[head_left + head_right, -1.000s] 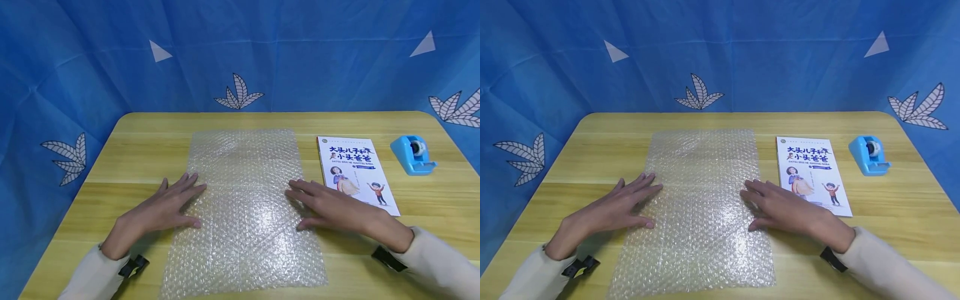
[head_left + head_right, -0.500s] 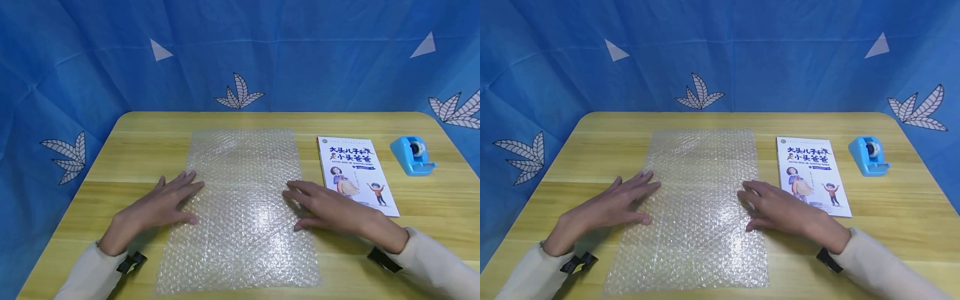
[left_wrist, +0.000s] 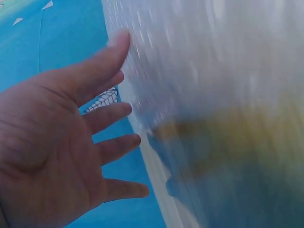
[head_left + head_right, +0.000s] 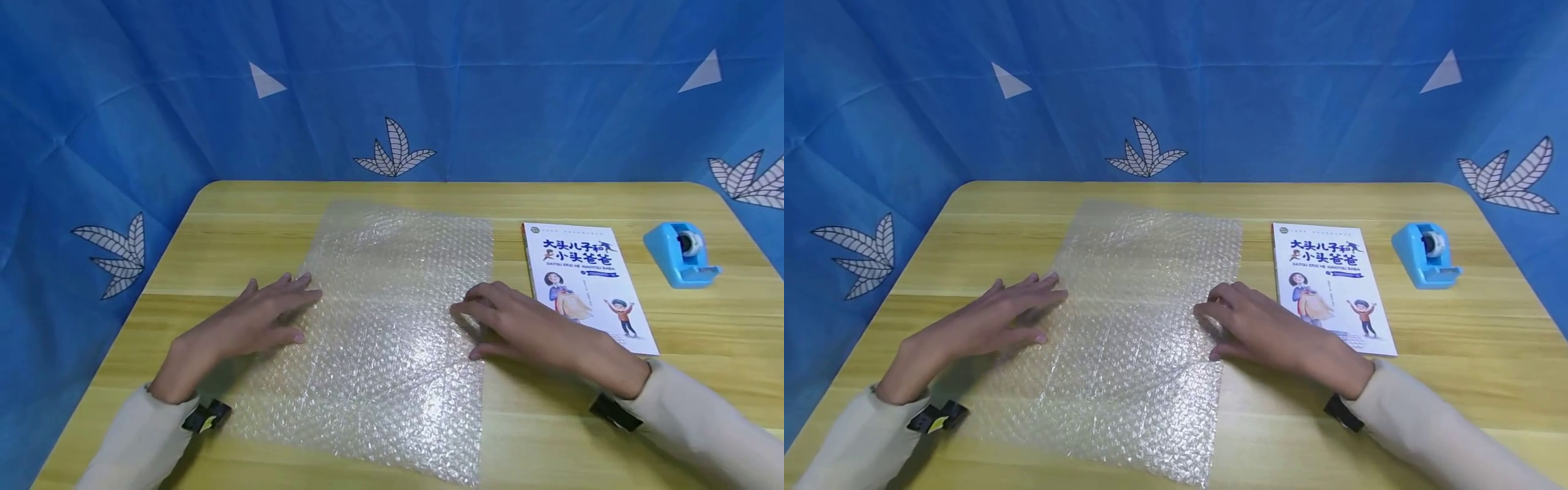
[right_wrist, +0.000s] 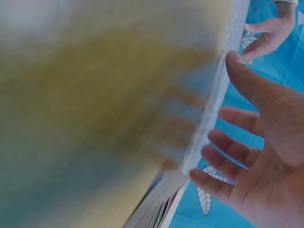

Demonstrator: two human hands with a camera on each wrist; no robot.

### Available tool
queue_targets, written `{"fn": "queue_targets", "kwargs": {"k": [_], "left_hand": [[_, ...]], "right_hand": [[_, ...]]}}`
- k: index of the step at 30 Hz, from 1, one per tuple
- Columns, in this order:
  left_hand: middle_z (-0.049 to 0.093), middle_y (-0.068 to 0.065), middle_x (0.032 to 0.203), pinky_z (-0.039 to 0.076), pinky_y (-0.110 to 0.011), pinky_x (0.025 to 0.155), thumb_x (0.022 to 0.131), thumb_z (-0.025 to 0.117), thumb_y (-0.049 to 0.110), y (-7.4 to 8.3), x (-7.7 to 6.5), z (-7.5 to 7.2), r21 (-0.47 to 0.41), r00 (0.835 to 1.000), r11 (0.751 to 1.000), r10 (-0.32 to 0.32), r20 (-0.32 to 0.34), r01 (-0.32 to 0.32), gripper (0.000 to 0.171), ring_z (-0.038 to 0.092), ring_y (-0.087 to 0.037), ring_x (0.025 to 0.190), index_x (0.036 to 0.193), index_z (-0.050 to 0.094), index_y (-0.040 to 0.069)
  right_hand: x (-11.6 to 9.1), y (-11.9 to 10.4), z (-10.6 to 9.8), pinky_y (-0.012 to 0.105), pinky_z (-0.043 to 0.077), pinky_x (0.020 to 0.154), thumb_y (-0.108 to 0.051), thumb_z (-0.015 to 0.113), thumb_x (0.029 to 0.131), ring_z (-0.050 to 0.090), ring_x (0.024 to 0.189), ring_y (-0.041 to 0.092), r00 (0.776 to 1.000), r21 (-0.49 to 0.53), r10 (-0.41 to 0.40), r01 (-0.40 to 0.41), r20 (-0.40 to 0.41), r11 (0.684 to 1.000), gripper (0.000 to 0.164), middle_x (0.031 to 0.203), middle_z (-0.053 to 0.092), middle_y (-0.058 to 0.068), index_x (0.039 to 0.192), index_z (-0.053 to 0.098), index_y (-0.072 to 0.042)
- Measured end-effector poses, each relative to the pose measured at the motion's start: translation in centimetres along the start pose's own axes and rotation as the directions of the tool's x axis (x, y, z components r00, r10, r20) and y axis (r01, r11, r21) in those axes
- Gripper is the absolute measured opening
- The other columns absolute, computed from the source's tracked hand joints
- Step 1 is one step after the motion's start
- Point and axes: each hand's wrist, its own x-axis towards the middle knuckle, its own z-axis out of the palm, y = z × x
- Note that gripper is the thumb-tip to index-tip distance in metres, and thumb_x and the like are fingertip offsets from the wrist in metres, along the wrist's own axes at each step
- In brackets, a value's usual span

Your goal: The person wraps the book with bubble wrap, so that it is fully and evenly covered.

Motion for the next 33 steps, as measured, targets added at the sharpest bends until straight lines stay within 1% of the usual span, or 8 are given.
{"fn": "queue_targets", "kwargs": {"k": [4,8,12,16,22,26,29,33], "left_hand": [[0.032,-0.022,0.165,0.013,-0.082,0.111,0.097,0.073,0.009,0.8,0.0,0.3,0.071,0.998,0.996,0.058,-0.039,-0.055,0.060,0.025,-0.048,0.152,0.153,0.054,0.013],[0.033,-0.026,0.163,0.021,-0.077,0.113,0.100,0.071,0.018,2.0,0.0,0.9,0.088,0.996,0.993,0.087,-0.031,-0.084,0.058,0.032,-0.047,0.149,0.153,0.052,0.008],[0.023,-0.027,0.167,0.019,-0.067,0.119,0.097,0.073,0.043,2.5,0.2,1.4,0.043,0.999,0.998,0.034,0.018,-0.035,0.081,0.023,-0.047,0.152,0.159,0.039,0.004],[0.017,-0.027,0.168,0.018,-0.065,0.121,0.089,0.080,0.046,2.4,0.3,1.7,0.046,0.999,0.999,0.013,0.042,-0.014,0.094,0.017,-0.047,0.154,0.161,0.036,0.004],[0.014,-0.025,0.169,0.017,-0.064,0.121,0.088,0.082,0.040,2.2,0.4,1.5,0.038,0.998,0.999,0.022,0.052,-0.024,0.094,0.014,-0.046,0.155,0.161,0.036,0.003],[0.015,-0.025,0.169,0.020,-0.064,0.121,0.091,0.080,0.037,2.1,0.3,1.5,0.025,0.998,0.999,0.028,0.048,-0.029,0.089,0.014,-0.046,0.155,0.160,0.037,0.003],[0.016,-0.026,0.169,0.023,-0.064,0.120,0.092,0.079,0.035,2.0,0.2,1.4,0.020,0.999,0.999,0.032,0.031,-0.033,0.085,0.015,-0.047,0.154,0.159,0.039,0.002],[0.017,-0.027,0.169,0.026,-0.065,0.119,0.094,0.078,0.032,1.9,0.0,1.4,0.005,0.999,0.999,0.044,0.012,-0.044,0.081,0.016,-0.048,0.154,0.158,0.040,0.002]], "right_hand": [[0.4,0.3,0.0,0.055,0.045,0.110,-0.047,0.080,0.087,0.045,0.142,0.042,1.000,-0.010,-0.004,0.004,0.020,1.000,0.077,0.153,0.047,0.022,0.149,0.055,-0.008],[0.3,0.4,0.0,0.056,0.044,0.110,-0.048,0.076,0.090,0.040,0.145,0.044,0.997,0.021,0.027,-0.029,0.071,0.999,0.078,0.159,0.040,0.023,0.152,0.051,-0.007],[0.3,0.4,-0.1,0.057,0.044,0.110,-0.050,0.074,0.091,0.044,0.142,0.044,0.996,0.023,0.036,-0.038,0.076,0.999,0.078,0.156,0.044,0.024,0.151,0.052,-0.006],[0.4,0.3,-0.1,0.058,0.044,0.110,-0.053,0.075,0.089,0.048,0.139,0.044,0.997,-0.003,0.026,-0.026,0.068,1.000,0.079,0.152,0.048,0.024,0.148,0.054,-0.005],[0.9,0.4,0.0,0.054,0.050,0.105,-0.048,0.078,0.089,0.055,0.129,0.038,1.000,0.000,0.006,-0.006,0.024,1.000,0.059,0.140,0.056,0.018,0.134,0.066,-0.011],[1.0,0.7,0.2,0.053,0.049,0.107,-0.039,0.081,0.089,0.051,0.135,0.041,1.000,0.022,-0.017,0.017,0.006,1.000,0.048,0.145,0.052,0.020,0.125,0.066,-0.012],[1.1,0.7,0.3,0.053,0.047,0.109,-0.038,0.082,0.089,0.047,0.140,0.043,1.000,0.052,-0.011,0.009,0.027,0.999,0.051,0.151,0.049,0.021,0.128,0.062,-0.011],[1.2,0.3,0.3,0.054,0.046,0.109,-0.039,0.080,0.090,0.049,0.139,0.043,0.999,0.055,-0.001,-0.001,0.052,0.998,0.065,0.150,0.049,0.022,0.142,0.057,-0.008]]}}
